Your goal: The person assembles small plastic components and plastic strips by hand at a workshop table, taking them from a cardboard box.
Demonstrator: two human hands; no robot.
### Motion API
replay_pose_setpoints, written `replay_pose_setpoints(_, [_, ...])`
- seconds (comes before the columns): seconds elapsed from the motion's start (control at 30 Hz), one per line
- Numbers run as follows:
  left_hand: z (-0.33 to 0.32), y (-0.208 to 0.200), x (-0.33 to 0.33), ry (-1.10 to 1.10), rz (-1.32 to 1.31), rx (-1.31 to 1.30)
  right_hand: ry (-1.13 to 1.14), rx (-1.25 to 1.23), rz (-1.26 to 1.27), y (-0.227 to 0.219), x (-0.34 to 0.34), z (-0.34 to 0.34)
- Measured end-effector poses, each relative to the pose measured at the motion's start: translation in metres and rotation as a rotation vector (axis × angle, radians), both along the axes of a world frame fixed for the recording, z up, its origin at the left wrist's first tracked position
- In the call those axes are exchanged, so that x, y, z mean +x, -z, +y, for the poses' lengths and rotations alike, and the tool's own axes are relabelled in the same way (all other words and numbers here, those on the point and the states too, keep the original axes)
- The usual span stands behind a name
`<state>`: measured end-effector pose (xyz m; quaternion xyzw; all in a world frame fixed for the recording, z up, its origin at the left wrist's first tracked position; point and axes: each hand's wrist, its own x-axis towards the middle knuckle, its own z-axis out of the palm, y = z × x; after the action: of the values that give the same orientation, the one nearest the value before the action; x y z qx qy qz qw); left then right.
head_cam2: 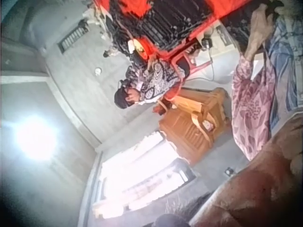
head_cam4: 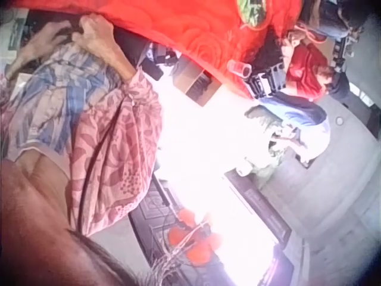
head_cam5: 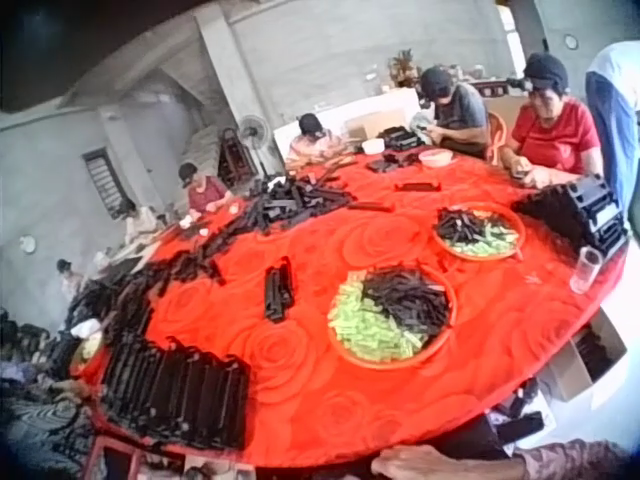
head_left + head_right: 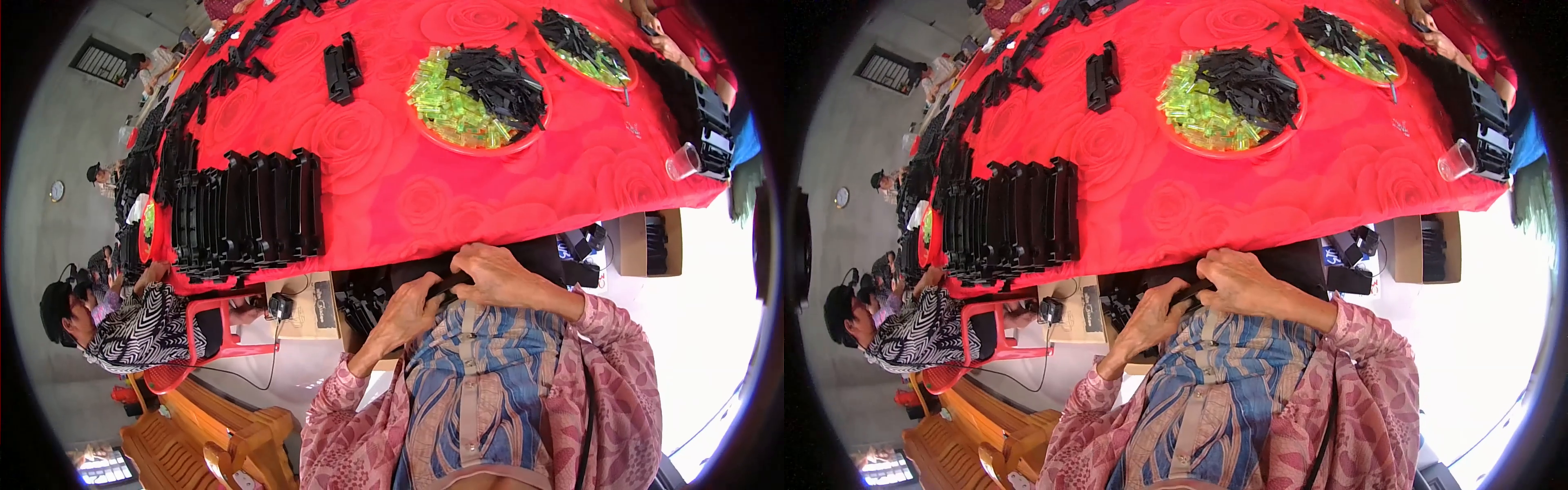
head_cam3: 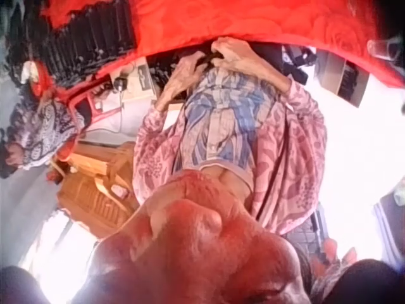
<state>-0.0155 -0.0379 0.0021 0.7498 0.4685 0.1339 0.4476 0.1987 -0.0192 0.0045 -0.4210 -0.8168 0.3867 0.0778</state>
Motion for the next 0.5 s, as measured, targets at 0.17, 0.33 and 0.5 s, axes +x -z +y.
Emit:
replay_pose_setpoints(0.17, [-0.006, -0.003, 0.004, -0.082, -0.015, 0.011, 0.342, 0.108, 0.197, -0.01, -0.003, -0.013])
replay_pose_setpoints(0.33, [-0.011, -0.018, 0.0, -0.09, -0.157, 0.015, 0.403, 0.139, 0.497, -0.04, -0.006, -0.024])
replay_pose_setpoints(0.5, [-0.013, -0.025, 0.004, -0.114, -0.256, -0.15, 0.462, 0.045, 0.788, -0.047, -0.009, -0.023])
